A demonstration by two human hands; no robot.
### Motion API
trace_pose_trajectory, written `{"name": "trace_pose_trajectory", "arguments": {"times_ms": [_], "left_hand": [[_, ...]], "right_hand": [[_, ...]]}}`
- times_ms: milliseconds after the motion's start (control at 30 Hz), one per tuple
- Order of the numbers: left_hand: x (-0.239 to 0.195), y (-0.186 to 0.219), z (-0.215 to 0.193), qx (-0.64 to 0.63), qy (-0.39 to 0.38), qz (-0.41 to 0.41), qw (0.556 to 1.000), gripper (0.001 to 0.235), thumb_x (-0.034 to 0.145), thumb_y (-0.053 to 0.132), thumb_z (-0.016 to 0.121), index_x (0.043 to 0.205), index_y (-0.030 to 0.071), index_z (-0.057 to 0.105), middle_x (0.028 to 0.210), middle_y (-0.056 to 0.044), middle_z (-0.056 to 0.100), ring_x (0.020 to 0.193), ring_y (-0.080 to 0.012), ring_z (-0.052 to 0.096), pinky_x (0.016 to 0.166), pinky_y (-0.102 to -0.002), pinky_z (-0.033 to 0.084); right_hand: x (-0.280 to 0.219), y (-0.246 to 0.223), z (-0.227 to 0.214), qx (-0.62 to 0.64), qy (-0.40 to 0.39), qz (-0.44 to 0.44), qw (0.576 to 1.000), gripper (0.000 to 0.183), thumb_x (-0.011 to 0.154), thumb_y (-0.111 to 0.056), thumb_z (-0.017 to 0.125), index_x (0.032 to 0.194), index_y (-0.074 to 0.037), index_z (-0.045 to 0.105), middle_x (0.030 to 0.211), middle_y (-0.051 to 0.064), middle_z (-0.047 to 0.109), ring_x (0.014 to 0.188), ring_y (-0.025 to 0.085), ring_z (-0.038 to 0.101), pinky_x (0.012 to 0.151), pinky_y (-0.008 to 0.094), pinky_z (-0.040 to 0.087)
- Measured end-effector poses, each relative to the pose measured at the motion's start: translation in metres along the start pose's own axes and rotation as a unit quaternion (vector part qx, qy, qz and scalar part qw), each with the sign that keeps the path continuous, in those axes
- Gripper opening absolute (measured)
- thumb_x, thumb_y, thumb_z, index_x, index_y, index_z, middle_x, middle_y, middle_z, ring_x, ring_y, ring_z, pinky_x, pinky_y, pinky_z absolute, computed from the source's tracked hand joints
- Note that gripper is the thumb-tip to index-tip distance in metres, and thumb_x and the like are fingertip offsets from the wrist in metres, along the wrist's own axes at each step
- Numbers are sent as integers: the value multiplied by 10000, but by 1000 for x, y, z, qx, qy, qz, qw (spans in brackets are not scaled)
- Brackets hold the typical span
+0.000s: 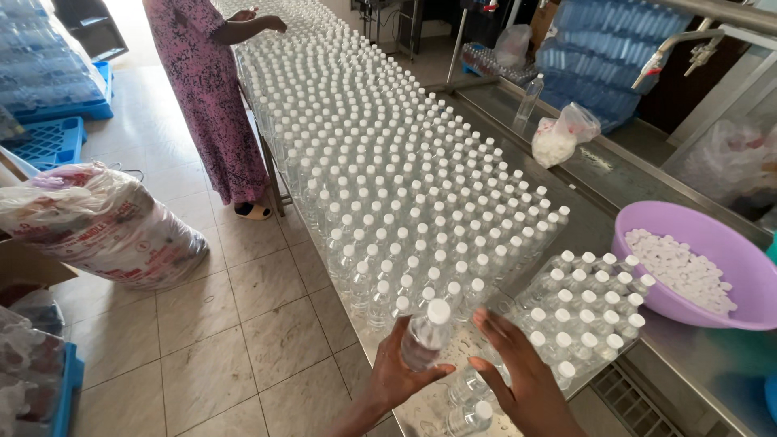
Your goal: The person repeatedly picks up clear plastic bottles from a large batch on a metal table and screws white caps onto them by hand. The capped bottles are then placed back onto the table in an organized row.
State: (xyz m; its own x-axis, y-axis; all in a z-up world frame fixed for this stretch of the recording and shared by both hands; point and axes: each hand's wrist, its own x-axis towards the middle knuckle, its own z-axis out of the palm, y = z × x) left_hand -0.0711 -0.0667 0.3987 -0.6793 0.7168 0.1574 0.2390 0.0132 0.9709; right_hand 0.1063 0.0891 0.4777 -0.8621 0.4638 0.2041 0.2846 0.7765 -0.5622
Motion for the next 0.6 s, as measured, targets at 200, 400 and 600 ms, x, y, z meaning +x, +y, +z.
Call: {"name": "trace_pose_trajectory", "arguments": {"times_ms": [200, 400, 600], "left_hand": [[-2, -16, 5, 61, -9, 21, 998, 1052, 648, 730, 922, 1462, 173, 557, 1280, -13, 782, 1105, -219, 768, 885, -394, 603], [7, -24, -1, 65, -11, 69, 995, 1042, 691, 690, 923, 1492, 139, 549, 1339, -66, 745, 1129, -287, 768, 885, -445, 655], [2, -7, -8, 56, -38, 75, 995, 934, 714, 638, 925, 1435, 153, 583, 1255, -24, 762, 1047, -232, 768, 817, -397, 624]], "right_hand": [[46, -37, -41, -102, -72, -229, 965, 521, 1061, -265, 592, 1579, -227, 559, 1642, 50, 520, 1500, 264, 516, 1036, 454, 580], [68, -49, -63, -74, -192, -231, 951, 459, 1109, -267, 548, 1553, -155, 583, 1457, 67, 672, 1307, 271, 652, 1018, 451, 540], [77, -76, -82, -69, -256, -120, 957, 467, 1086, -458, 524, 1471, -232, 663, 1345, 3, 727, 1150, 188, 722, 953, 375, 532]]}}
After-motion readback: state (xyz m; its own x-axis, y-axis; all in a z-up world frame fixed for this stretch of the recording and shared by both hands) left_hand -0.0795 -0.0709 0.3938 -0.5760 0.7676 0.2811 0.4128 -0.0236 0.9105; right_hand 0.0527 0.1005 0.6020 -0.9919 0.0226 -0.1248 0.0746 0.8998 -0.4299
